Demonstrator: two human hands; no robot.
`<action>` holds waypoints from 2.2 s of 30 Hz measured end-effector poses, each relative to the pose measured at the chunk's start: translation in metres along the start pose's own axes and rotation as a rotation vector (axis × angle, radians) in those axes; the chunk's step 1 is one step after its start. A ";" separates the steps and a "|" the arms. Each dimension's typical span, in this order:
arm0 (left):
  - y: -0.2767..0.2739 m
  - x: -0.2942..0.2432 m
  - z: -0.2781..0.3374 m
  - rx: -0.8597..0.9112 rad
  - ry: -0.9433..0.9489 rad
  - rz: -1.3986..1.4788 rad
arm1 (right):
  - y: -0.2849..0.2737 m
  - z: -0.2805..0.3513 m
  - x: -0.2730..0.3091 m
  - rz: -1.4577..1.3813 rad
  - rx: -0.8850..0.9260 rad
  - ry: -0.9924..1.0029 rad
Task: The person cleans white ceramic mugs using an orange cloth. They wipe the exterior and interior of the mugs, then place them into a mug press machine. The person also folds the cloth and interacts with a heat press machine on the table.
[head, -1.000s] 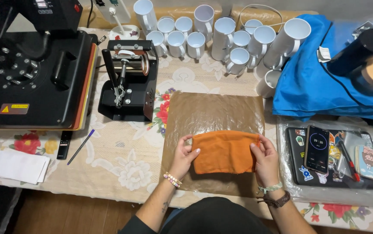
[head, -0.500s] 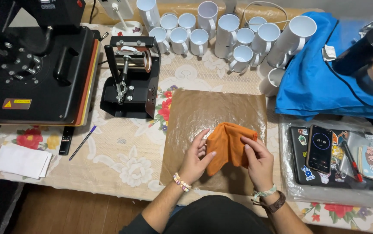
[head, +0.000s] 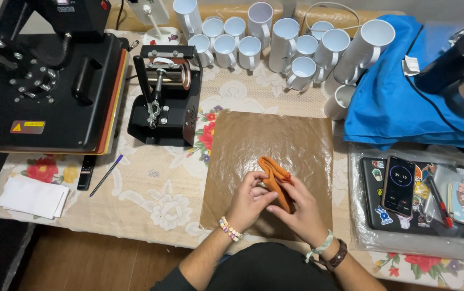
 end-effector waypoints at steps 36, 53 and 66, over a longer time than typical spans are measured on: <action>-0.079 0.188 -0.057 -0.036 0.261 -1.199 | -0.033 -0.436 -0.198 0.453 -0.389 0.249; -0.080 0.177 -0.056 -0.001 0.131 -1.064 | -0.054 -0.273 -0.120 -0.508 -0.213 0.264; -0.052 -0.065 -0.048 -0.185 0.462 -0.800 | -0.025 -0.078 0.047 -0.210 0.068 0.288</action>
Point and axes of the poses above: each hand's wrist, its own z-axis away from the middle knuckle, its own y-axis out of the palm, x = y × z, the point moved 1 cm from there along -z, towards the middle knuckle, and after that the axes turned 10 degrees about -z, right-handed, at the moved point
